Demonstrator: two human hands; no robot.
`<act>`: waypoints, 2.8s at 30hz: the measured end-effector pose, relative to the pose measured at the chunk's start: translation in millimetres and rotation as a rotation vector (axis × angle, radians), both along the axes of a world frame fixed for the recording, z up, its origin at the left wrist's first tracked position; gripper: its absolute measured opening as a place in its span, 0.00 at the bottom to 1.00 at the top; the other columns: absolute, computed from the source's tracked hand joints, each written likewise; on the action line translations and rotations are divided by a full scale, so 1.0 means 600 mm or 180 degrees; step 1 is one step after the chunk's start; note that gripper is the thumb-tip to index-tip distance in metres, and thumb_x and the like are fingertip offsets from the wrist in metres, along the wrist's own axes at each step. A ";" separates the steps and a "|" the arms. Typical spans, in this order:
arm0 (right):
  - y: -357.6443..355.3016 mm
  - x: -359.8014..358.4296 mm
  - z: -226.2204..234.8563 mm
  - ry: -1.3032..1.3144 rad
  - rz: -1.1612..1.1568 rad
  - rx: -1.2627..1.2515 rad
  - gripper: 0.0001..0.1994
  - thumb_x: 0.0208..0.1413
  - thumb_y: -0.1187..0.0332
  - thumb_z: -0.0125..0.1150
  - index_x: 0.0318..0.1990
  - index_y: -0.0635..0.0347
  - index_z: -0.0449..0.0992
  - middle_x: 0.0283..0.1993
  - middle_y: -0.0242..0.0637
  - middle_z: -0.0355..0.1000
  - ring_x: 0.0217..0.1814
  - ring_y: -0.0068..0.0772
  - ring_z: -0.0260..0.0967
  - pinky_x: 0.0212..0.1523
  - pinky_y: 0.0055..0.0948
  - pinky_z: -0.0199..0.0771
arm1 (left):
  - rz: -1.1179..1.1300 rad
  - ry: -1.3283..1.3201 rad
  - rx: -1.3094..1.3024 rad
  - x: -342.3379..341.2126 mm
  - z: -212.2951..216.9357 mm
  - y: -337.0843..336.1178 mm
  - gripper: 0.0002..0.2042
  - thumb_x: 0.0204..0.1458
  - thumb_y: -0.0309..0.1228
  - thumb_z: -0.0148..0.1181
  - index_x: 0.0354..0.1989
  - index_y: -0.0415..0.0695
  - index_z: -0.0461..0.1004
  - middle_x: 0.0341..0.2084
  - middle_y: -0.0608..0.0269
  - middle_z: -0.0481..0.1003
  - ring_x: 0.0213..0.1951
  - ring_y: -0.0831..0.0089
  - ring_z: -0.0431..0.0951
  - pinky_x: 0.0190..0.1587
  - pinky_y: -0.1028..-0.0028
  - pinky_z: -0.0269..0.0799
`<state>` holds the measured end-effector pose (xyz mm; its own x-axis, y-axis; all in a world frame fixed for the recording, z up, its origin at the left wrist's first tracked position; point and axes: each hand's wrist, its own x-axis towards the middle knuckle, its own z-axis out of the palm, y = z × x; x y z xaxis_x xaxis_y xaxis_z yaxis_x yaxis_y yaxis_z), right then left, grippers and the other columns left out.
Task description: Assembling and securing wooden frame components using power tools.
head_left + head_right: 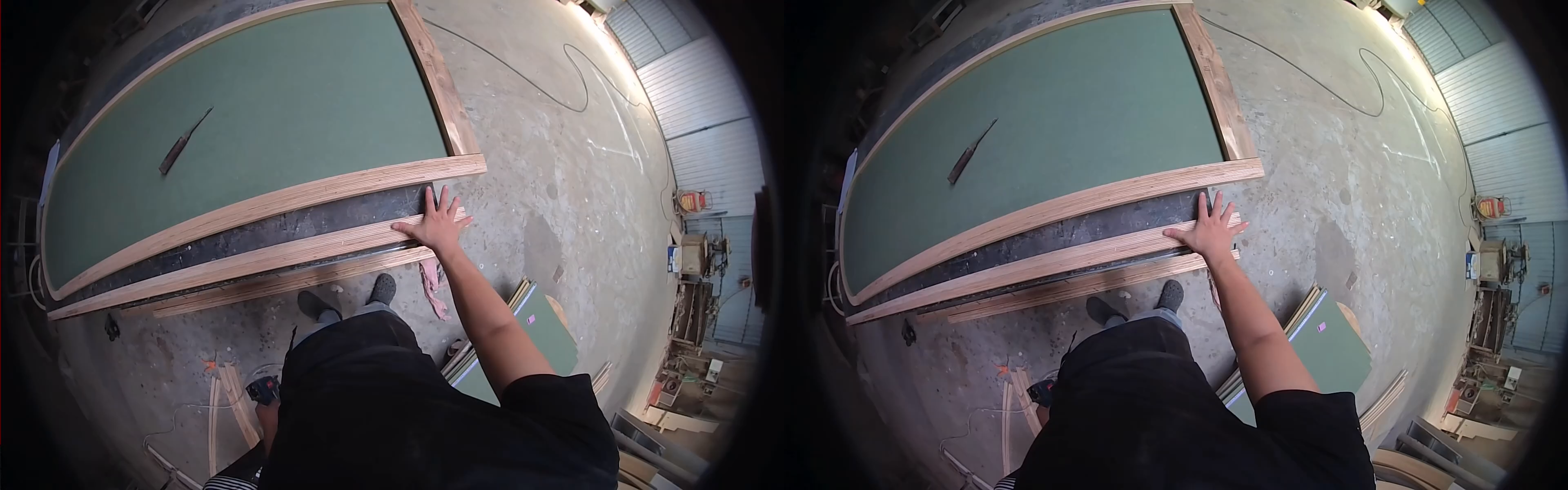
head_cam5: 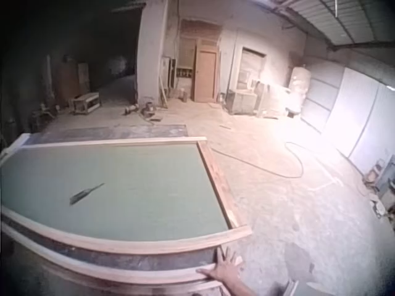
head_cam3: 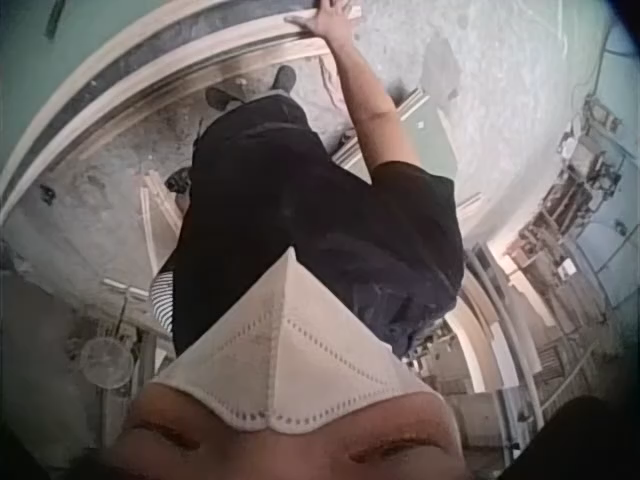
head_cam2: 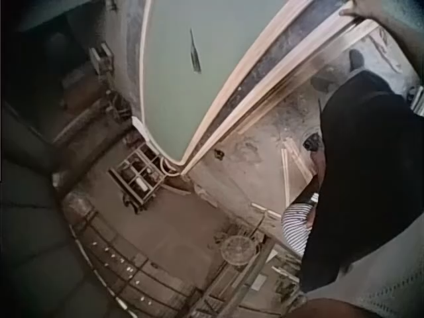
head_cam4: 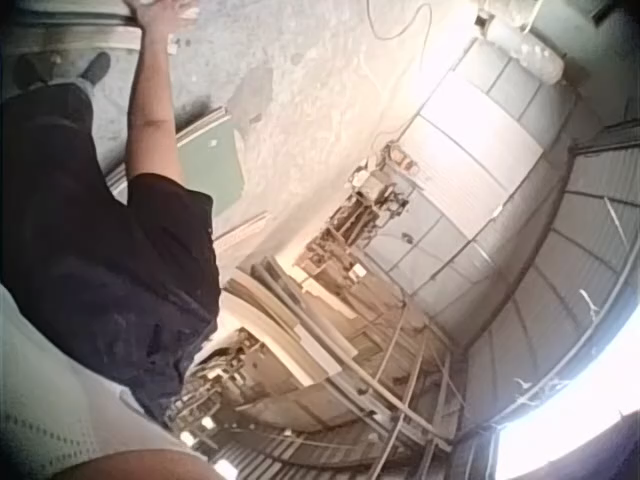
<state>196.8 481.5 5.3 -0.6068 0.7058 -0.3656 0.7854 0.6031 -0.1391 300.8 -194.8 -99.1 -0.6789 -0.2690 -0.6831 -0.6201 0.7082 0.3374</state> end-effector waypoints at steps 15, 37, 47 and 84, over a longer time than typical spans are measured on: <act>-0.019 0.006 -0.002 -0.0002 0.0148 0.0074 0.65 0.27 0.18 0.58 0.74 0.46 0.50 0.79 0.49 0.35 0.79 0.64 0.28 0.63 0.84 0.26 | -0.0769 0.0331 0.0321 -0.006 -0.081 -0.069 0.19 0.48 0.39 0.68 0.36 0.31 0.76 0.25 0.44 0.78 0.32 0.68 0.79 0.34 0.60 0.68; -0.013 0.039 -0.024 0.0395 0.0371 0.0328 0.58 0.39 0.20 0.50 0.73 0.50 0.52 0.77 0.50 0.40 0.78 0.65 0.29 0.62 0.85 0.24 | -0.0451 0.0293 0.0064 0.016 -0.044 -0.027 0.16 0.45 0.36 0.67 0.35 0.34 0.77 0.25 0.44 0.79 0.35 0.61 0.83 0.35 0.60 0.71; -0.023 0.038 -0.025 0.1460 0.2133 0.0356 0.46 0.43 0.38 0.66 0.62 0.63 0.64 0.65 0.55 0.59 0.70 0.59 0.52 0.68 0.65 0.43 | -0.0155 -0.0073 -0.0539 0.065 0.077 0.053 0.18 0.44 0.45 0.63 0.36 0.41 0.79 0.29 0.44 0.79 0.39 0.41 0.79 0.37 0.54 0.75; -0.118 -0.099 -0.008 0.1035 0.3460 -0.0064 0.28 0.35 0.53 0.77 0.40 0.61 0.71 0.41 0.45 0.68 0.48 0.51 0.66 0.50 0.45 0.68 | 0.1439 -0.0311 -0.0129 0.236 0.039 0.208 0.17 0.38 0.38 0.60 0.37 0.44 0.80 0.38 0.45 0.80 0.46 0.48 0.79 0.50 0.55 0.75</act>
<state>137.5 410.8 0.6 -0.9627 -0.2572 -0.0841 -0.2282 0.9388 -0.2582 442.2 -70.2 -75.9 -0.4204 -0.5510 -0.7209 -0.8972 0.3709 0.2398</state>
